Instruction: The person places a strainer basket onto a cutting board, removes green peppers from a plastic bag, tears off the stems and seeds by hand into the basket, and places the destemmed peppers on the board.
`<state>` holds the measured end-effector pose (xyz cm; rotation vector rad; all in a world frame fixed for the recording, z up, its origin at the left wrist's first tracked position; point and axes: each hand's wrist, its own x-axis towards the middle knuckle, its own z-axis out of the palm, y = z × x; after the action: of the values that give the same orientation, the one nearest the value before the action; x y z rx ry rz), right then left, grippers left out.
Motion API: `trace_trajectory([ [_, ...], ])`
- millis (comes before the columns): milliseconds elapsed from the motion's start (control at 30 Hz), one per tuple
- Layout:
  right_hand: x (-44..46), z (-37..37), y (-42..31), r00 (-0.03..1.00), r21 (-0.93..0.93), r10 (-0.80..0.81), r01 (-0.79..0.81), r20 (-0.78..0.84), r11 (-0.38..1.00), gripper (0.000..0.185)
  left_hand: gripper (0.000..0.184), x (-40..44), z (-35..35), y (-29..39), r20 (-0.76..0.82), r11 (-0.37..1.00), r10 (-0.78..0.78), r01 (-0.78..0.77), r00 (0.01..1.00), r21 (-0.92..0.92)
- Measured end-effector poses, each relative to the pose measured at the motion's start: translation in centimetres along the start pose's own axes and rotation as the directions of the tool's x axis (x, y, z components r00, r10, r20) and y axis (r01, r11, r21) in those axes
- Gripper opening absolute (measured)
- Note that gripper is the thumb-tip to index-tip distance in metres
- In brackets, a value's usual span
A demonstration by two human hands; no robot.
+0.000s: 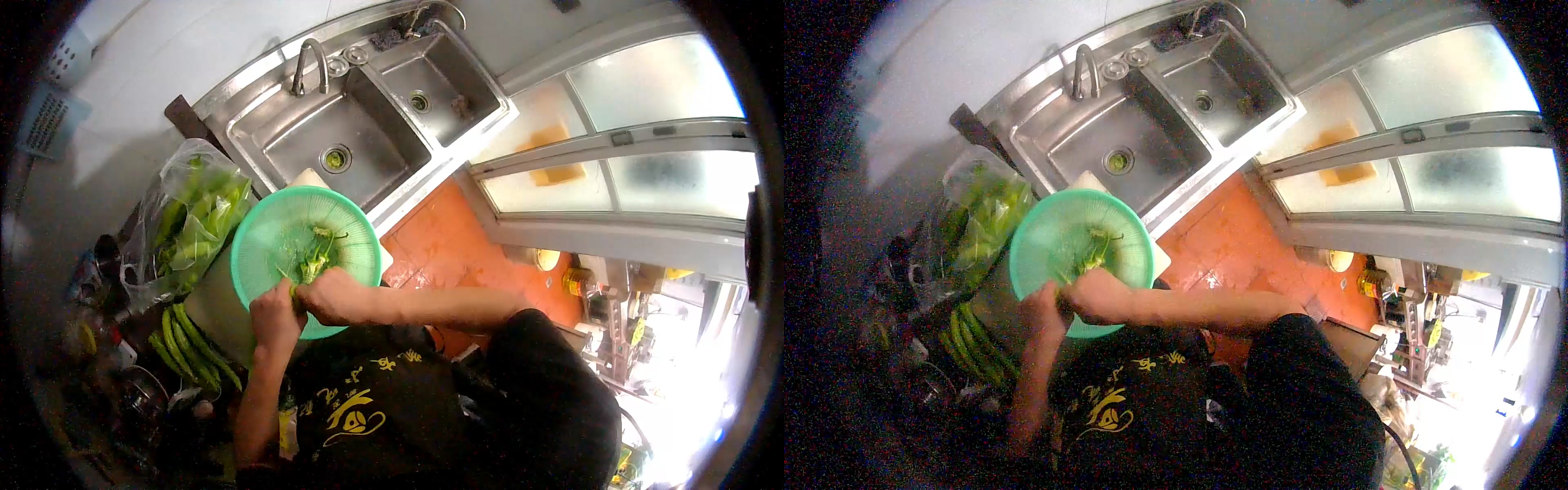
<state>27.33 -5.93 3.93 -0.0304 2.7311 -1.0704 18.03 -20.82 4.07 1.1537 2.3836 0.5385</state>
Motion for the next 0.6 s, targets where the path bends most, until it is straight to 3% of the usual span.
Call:
trace_trajectory([
  [67,0.5,-0.6,0.7,0.998,0.026,0.016,-0.017,0.062,1.000,0.011,0.032,0.6,0.6,-0.1,-0.015,0.997,-0.022,0.021,1.000,-0.070],
  [100,0.9,1.3,3.3,0.996,0.091,-0.081,0.078,0.031,0.993,0.017,0.031,0.6,0.9,-0.6,-0.020,0.994,-0.049,0.047,0.999,-0.095],
  [133,0.8,-0.5,3.5,0.982,0.123,-0.189,0.186,0.015,0.975,0.009,0.029,1.0,1.1,-1.2,0.009,0.999,-0.046,0.046,0.999,-0.011],
  [167,0.6,-1.0,3.8,0.996,0.129,-0.081,0.076,0.030,0.989,0.008,0.027,1.5,1.4,-2.0,0.038,0.996,-0.050,0.047,0.998,0.073],
  [233,-0.1,-1.3,4.3,0.997,0.201,-0.081,0.081,-0.009,0.976,0.010,0.024,2.4,2.1,-3.3,0.059,0.988,0.035,-0.044,0.998,0.148],
  [267,-0.4,-0.2,5.7,0.977,0.258,-0.189,0.209,-0.098,0.943,0.011,0.023,2.6,2.2,-3.3,0.052,0.980,0.048,-0.057,0.998,0.190],
  [300,-0.6,-0.9,5.7,0.991,0.221,-0.128,0.131,-0.028,0.966,0.010,0.022,2.7,2.4,-3.1,0.047,0.972,0.063,-0.072,0.997,0.225],
  [367,-1.9,-1.2,7.3,0.969,0.345,-0.135,0.201,-0.207,0.917,0.012,0.021,2.3,2.6,-5.4,0.024,0.969,0.022,-0.027,0.999,0.246],
  [433,-3.7,-3.8,9.8,0.991,0.205,-0.004,0.031,-0.130,0.978,0.015,0.020,1.8,1.2,-10.1,-0.021,0.972,-0.099,0.102,0.995,0.213],
  [467,-2.8,-3.5,10.9,0.989,0.102,-0.019,0.034,-0.145,0.994,0.017,0.021,1.7,1.0,-10.2,-0.060,0.968,-0.085,0.096,0.995,0.232],
  [500,-3.1,-2.2,11.0,0.989,0.026,-0.009,0.013,-0.145,1.000,0.019,0.023,1.1,0.2,-8.4,-0.066,0.987,-0.073,0.082,0.995,0.137],
  [533,-2.0,-1.8,10.4,0.988,0.020,0.157,-0.157,0.008,0.987,0.022,0.025,0.9,-0.5,-6.3,-0.073,0.997,-0.062,0.066,0.995,0.041],
  [600,-1.3,0.2,11.6,0.993,-0.179,0.114,-0.111,0.008,0.978,0.022,0.029,3.4,-1.5,-5.3,-0.186,0.992,-0.013,-0.010,0.982,-0.122],
])
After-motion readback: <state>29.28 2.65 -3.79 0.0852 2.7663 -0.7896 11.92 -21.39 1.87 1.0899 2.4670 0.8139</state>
